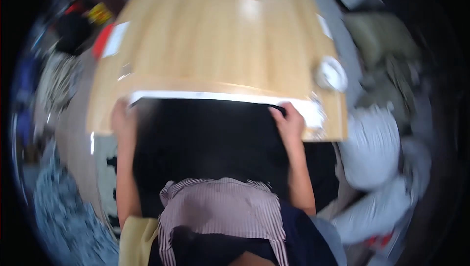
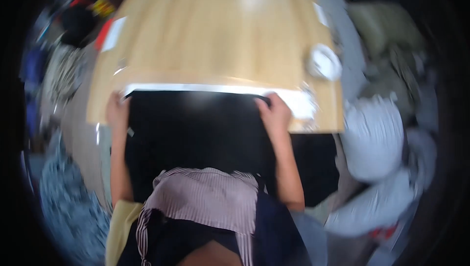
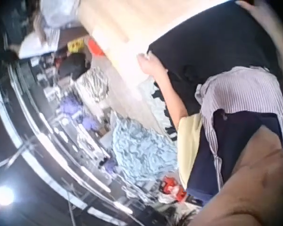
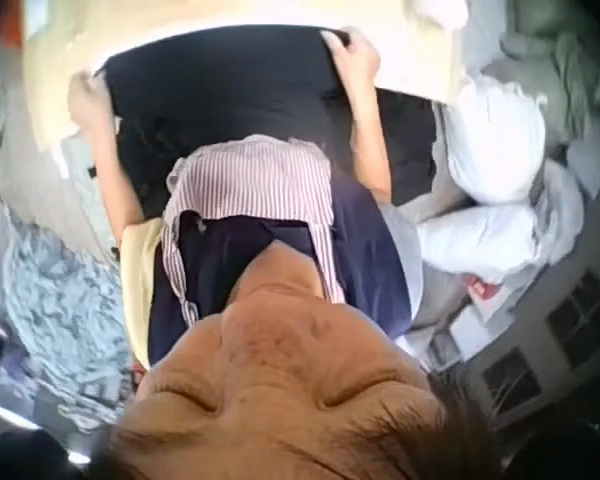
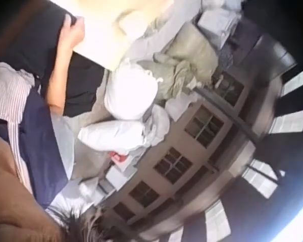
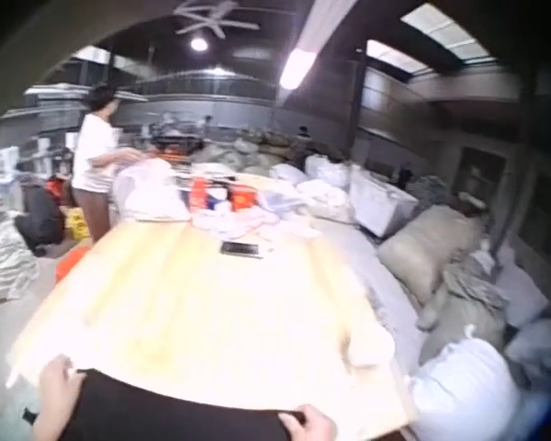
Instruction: Using a small brush and white paste to mark specific points on black fabric pieces at a factory workbench.
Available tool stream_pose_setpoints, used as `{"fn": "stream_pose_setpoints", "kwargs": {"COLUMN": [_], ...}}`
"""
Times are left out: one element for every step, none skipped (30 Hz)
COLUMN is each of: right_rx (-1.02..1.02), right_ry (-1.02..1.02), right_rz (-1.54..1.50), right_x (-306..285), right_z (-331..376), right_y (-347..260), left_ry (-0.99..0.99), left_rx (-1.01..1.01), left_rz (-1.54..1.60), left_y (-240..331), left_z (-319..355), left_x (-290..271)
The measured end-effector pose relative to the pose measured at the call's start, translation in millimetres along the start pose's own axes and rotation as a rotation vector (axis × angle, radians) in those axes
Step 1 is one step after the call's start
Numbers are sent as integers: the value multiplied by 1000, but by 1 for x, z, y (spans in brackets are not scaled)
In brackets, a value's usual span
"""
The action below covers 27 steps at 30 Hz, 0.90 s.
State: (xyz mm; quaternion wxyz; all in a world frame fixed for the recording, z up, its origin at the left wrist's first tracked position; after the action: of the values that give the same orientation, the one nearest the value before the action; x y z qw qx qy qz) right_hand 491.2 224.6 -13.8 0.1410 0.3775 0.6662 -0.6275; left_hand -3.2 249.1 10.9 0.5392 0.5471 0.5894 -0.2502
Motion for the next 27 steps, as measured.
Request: {"fn": "stream_pose_setpoints", "kwargs": {"right_rx": [-35, -38, -23, -36, -111, -169, -158, -150, -135, -147, -146, -148, -177, -167, -148, -99, -60, -60, -13, 7, 12, -13, -48, -28, 12, 44, 48], "right_ry": [29, 42, 30, 50, 115, 154, 177, 155, 147, 129, 97, 90, 100, 104, 85, 46, 50, 50, 35, -4, -4, -29, -46, -44, -106, -154, -165], "right_rz": [19, -5, -41, -73, -103, -131, -126, -107, -85, -36, -20, -3, 36, 35, 73, 121, 148, 129, 133, 136, 124, 150, 170, 170, 200, 244, 222], "right_x": [-5, -9, -12, -14, -21, -24, -26, -23, -22, -21, -20, -21, -25, -31, -36, -38, -44, -49, -52, -51, -53, -52, -52, -55, -53, -53, -56], "right_z": [2, 6, 12, 14, 18, 20, 21, 20, 18, 17, 14, 12, 11, 8, 5, 3, 0, -4, -8, -12, -16, -20, -23, -26, -28, -30, -34], "right_y": [-1, 0, 4, 4, -1, -5, -5, -4, -4, -4, -4, -3, -3, 1, 7, 14, 22, 27, 35, 40, 43, 43, 41, 43, 45, 47, 44], "left_ry": [-46, 14, -47, -25, -112, -159, -262, -333, -339, -359, -420, -388, -413, -494, -457, -526, -512, -526, -509, -509, -513, -503, -520, -533, -545, -543, -522], "left_rx": [-3, 116, 141, 388, 500, 671, 785, 877, 999, 1101, 1126, 1128, 1133, 1126, 1160, 1170, 1182, 1213, 1230, 1239, 1232, 1233, 1236, 1232, 1225, 1232, 1236], "left_rz": [-49, 35, 298, 362, 501, 516, 582, 664, 669, 592, 579, 562, 496, 464, 543, 528, 555, 555, 511, 501, 466, 445, 426, 396, 366, 359, 341], "left_y": [12, 39, 66, 112, 151, 192, 230, 264, 294, 317, 332, 338, 345, 347, 350, 352, 354, 359, 363, 367, 371, 375, 378, 380, 380, 380, 380], "left_z": [11, 27, 45, 67, 88, 109, 126, 142, 157, 169, 175, 178, 182, 185, 188, 192, 195, 199, 202, 203, 204, 205, 206, 207, 207, 207, 207], "left_x": [1, -5, 1, -2, 3, 8, 16, 24, 29, 37, 46, 47, 55, 64, 60, 66, 66, 68, 70, 71, 74, 75, 76, 78, 79, 79, 78]}}
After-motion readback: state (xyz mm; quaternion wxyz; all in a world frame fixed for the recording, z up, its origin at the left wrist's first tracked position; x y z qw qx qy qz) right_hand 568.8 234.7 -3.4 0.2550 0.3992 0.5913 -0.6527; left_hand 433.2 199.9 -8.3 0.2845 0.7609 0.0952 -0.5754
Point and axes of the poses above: each hand's wrist, its own z-axis away from the middle knuckle, its own x-axis out of the palm, y = z × x, the point moved 8 cm from there along -z, towards the middle knuckle, and after that the axes turned 7 degrees about -z, right-handed, at the moved point
